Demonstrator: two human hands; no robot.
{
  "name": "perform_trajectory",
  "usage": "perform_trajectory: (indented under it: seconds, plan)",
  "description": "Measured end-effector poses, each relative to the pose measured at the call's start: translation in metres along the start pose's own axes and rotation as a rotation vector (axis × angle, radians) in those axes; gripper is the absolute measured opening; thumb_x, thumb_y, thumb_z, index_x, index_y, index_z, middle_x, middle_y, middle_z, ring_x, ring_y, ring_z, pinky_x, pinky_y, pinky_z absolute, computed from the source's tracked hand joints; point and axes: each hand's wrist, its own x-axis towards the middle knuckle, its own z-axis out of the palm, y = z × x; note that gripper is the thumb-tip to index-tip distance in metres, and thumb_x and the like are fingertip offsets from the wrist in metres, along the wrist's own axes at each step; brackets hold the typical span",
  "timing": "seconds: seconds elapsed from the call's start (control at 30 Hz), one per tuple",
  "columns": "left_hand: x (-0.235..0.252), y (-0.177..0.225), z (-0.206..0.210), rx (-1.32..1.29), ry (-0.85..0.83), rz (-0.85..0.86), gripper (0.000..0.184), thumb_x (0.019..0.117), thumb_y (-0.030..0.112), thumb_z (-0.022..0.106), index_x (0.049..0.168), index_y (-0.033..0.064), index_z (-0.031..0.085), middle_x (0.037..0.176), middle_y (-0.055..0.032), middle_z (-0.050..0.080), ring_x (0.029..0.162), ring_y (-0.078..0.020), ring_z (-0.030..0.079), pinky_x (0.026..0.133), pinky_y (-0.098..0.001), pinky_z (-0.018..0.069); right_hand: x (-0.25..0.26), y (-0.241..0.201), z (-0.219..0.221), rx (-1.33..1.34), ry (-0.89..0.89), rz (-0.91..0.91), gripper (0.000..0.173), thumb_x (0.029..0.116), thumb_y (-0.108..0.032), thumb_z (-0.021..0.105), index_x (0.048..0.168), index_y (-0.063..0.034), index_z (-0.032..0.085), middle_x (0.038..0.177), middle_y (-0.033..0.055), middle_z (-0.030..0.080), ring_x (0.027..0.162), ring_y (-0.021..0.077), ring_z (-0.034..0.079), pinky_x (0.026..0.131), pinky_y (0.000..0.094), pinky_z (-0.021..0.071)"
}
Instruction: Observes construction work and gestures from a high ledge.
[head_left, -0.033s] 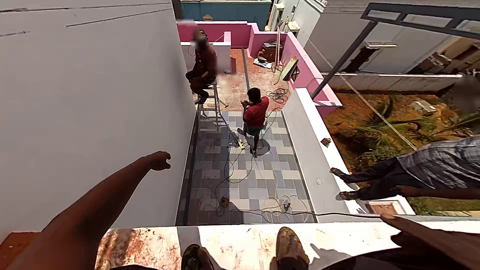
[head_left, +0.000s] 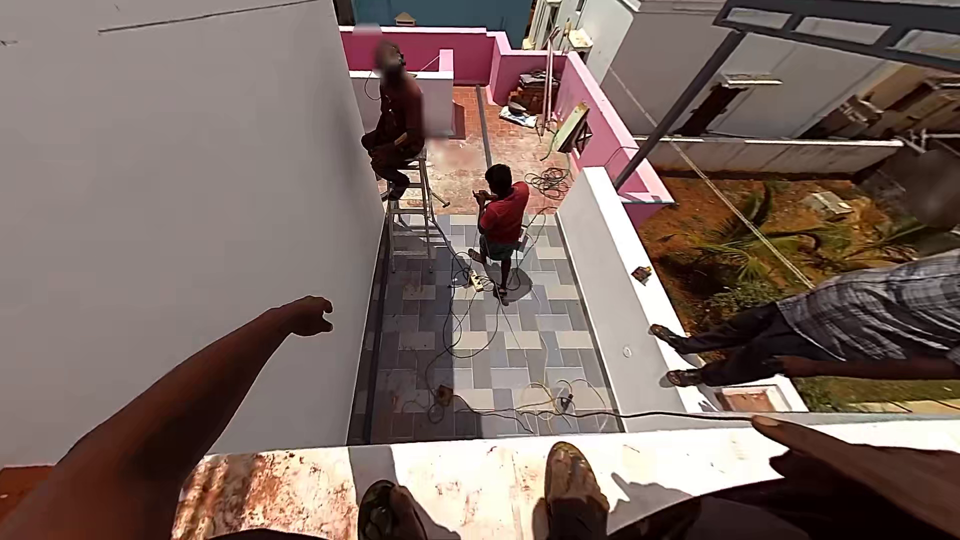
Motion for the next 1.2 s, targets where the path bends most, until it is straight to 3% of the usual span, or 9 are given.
perform_trajectory:
  seconds: [0.1, 0.27, 0.37, 0.53, 0.73, 0.93, 1.07, 1.13, 1.2]
  plan:
    - [0.014, -0.010, 0.007, -0.010, 0.007, -0.009, 0.054, 0.1029, 0.028, 0.064, 0.143, -0.0056, 0.052, 0.125, -0.0266, 0.067, 0.123, -0.0396, 0.062, 0.109, -0.0552, 0.0445, -0.004, -0.009, -0.002, -0.040, 0.003, 0.067, 0.073, 0.0976, -0.046, 0.063, 0.150, 0.0020, 0.047, 0.126, 0.0302, 0.066, 0.109, 0.0513, 0.066, 0.094, 0.0635, 0.0494]
    - [0.010, -0.006, 0.008, -0.024, 0.014, -0.007, 0.051, 0.1026, 0.026, 0.065, 0.142, -0.0048, 0.055, 0.119, -0.0256, 0.069, 0.119, -0.0393, 0.065, 0.106, -0.0557, 0.0459, -0.008, -0.006, 0.000, -0.079, -0.013, 0.085, 0.075, 0.0967, -0.050, 0.062, 0.151, -0.0014, 0.047, 0.128, 0.0248, 0.068, 0.109, 0.0456, 0.067, 0.094, 0.0613, 0.0507]
    - [0.007, -0.002, 0.004, -0.026, 0.013, -0.009, 0.051, 0.1028, 0.026, 0.065, 0.142, -0.0049, 0.054, 0.118, -0.0249, 0.070, 0.117, -0.0396, 0.065, 0.105, -0.0556, 0.0465, -0.003, -0.011, -0.006, -0.016, -0.094, 0.129, 0.075, 0.0954, -0.038, 0.069, 0.152, 0.0039, 0.043, 0.129, 0.0271, 0.066, 0.116, 0.0452, 0.064, 0.102, 0.0592, 0.0471]
    - [0.017, -0.013, 0.008, -0.060, 0.035, 0.034, 0.052, 0.1029, 0.025, 0.065, 0.141, -0.0077, 0.053, 0.116, -0.0277, 0.070, 0.115, -0.0420, 0.066, 0.105, -0.0574, 0.0464, -0.004, -0.018, -0.005, -0.037, -0.057, 0.158, 0.074, 0.0907, -0.030, 0.076, 0.149, 0.0051, 0.046, 0.127, 0.0229, 0.068, 0.116, 0.0419, 0.065, 0.101, 0.0576, 0.0489]
    - [0.025, -0.023, 0.013, -0.058, 0.048, 0.020, 0.049, 0.1025, 0.023, 0.065, 0.142, -0.0051, 0.054, 0.115, -0.0258, 0.071, 0.114, -0.0417, 0.067, 0.103, -0.0588, 0.0474, -0.016, 0.003, 0.010, -0.197, 0.053, 0.132, 0.078, 0.0909, -0.064, 0.060, 0.150, -0.0130, 0.051, 0.123, 0.0018, 0.071, 0.112, 0.0187, 0.068, 0.097, 0.0454, 0.0563]
    - [0.024, -0.023, 0.015, -0.052, 0.056, 0.017, 0.048, 0.1023, 0.021, 0.065, 0.141, -0.0057, 0.055, 0.115, -0.0261, 0.071, 0.115, -0.0437, 0.066, 0.103, -0.0609, 0.0463, -0.018, 0.010, 0.014, -0.273, 0.107, 0.079, 0.080, 0.0912, -0.071, 0.054, 0.153, -0.0206, 0.047, 0.122, -0.0065, 0.070, 0.108, 0.0100, 0.068, 0.090, 0.0391, 0.0593]
    - [0.019, -0.018, 0.014, -0.061, 0.057, 0.003, 0.048, 0.1024, 0.022, 0.064, 0.140, -0.0063, 0.055, 0.117, -0.0266, 0.071, 0.116, -0.0450, 0.065, 0.104, -0.0621, 0.0453, -0.015, 0.009, 0.014, -0.274, 0.122, 0.060, 0.081, 0.0903, -0.070, 0.055, 0.152, -0.0181, 0.049, 0.118, -0.0051, 0.071, 0.103, 0.0105, 0.069, 0.086, 0.0383, 0.0601]
    - [0.018, -0.019, 0.014, -0.060, 0.054, 0.002, 0.047, 0.1027, 0.022, 0.064, 0.140, -0.0055, 0.056, 0.117, -0.0258, 0.071, 0.117, -0.0440, 0.065, 0.104, -0.0618, 0.0453, -0.013, 0.006, 0.013, -0.255, 0.094, 0.075, 0.079, 0.0916, -0.065, 0.058, 0.151, -0.0140, 0.049, 0.122, -0.0016, 0.071, 0.109, 0.0122, 0.069, 0.093, 0.0359, 0.0583]
    - [0.017, -0.019, 0.013, -0.063, 0.055, 0.013, 0.047, 0.1026, 0.021, 0.064, 0.140, -0.0061, 0.056, 0.117, -0.0262, 0.071, 0.117, -0.0445, 0.065, 0.104, -0.0621, 0.0451, -0.009, -0.013, 0.008, -0.090, 0.040, 0.225, 0.072, 0.0902, -0.032, 0.076, 0.146, 0.0055, 0.051, 0.129, 0.0211, 0.068, 0.117, 0.0296, 0.067, 0.103, 0.0391, 0.0509]
